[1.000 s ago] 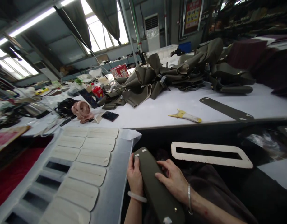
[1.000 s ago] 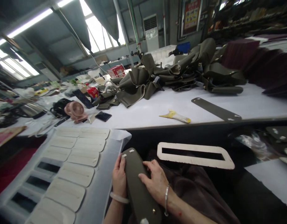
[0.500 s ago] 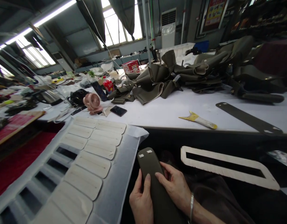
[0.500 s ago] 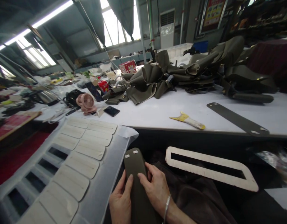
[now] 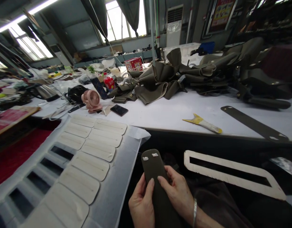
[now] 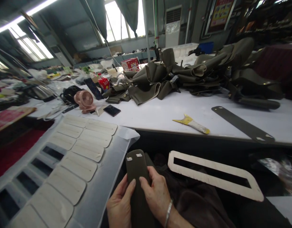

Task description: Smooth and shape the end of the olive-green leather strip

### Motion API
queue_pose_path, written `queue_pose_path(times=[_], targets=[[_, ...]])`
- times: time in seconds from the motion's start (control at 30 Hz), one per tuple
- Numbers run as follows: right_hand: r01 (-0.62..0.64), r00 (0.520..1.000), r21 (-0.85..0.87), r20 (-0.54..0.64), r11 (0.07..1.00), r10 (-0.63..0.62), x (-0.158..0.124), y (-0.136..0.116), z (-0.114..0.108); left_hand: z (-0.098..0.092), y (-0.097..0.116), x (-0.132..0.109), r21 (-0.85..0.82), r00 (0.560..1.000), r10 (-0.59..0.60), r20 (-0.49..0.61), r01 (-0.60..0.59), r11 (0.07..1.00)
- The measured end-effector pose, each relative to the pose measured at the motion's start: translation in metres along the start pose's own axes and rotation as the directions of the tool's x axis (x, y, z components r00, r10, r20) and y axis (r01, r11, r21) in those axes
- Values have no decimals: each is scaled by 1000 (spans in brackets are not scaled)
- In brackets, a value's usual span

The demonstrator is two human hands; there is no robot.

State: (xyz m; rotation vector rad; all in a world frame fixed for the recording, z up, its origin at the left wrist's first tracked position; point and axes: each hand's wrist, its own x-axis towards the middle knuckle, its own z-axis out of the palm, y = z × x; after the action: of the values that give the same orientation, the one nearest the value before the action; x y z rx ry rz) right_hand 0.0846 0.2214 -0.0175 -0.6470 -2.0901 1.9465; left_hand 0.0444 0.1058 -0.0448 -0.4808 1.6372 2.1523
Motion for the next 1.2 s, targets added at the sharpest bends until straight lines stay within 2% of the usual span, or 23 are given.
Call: queue_pose_path(times=[0.17,0.3,0.47,0.6,0.73,0.87,0.93,1.07,1.2], targets=[[3,1000,-152,14,988,0,9,-12,-3,12,17,-1,-81,999,-20,43,24,996],[-16,998,-159,61,987,26,15,-19,-3,17,29,4,69,995,60,83,-66,995],[-31,999,-327,8,945,35,25,-23,-10,16,29,12,195,986,108,129,-132,972],[-42,998,-204,43,978,52,28,-19,-15,16,25,10,201,983,102,150,-132,971],[-39,999,-18,14,999,40,24,-11,-16,17,22,2,177,974,188,129,-209,962],[-60,998,151,-12,987,63,18,-12,-13,19,27,-2,65,974,183,135,-193,979],[-49,999,171,-6,984,51,14,-16,-12,20,29,-3,17,973,191,128,-195,981],[37,999,3,-4,999,-37,6,-26,-12,18,27,-5,-4,969,237,73,-237,971],[30,999,-193,25,981,-26,-2,-40,-13,14,21,-7,46,968,235,90,-240,970]])
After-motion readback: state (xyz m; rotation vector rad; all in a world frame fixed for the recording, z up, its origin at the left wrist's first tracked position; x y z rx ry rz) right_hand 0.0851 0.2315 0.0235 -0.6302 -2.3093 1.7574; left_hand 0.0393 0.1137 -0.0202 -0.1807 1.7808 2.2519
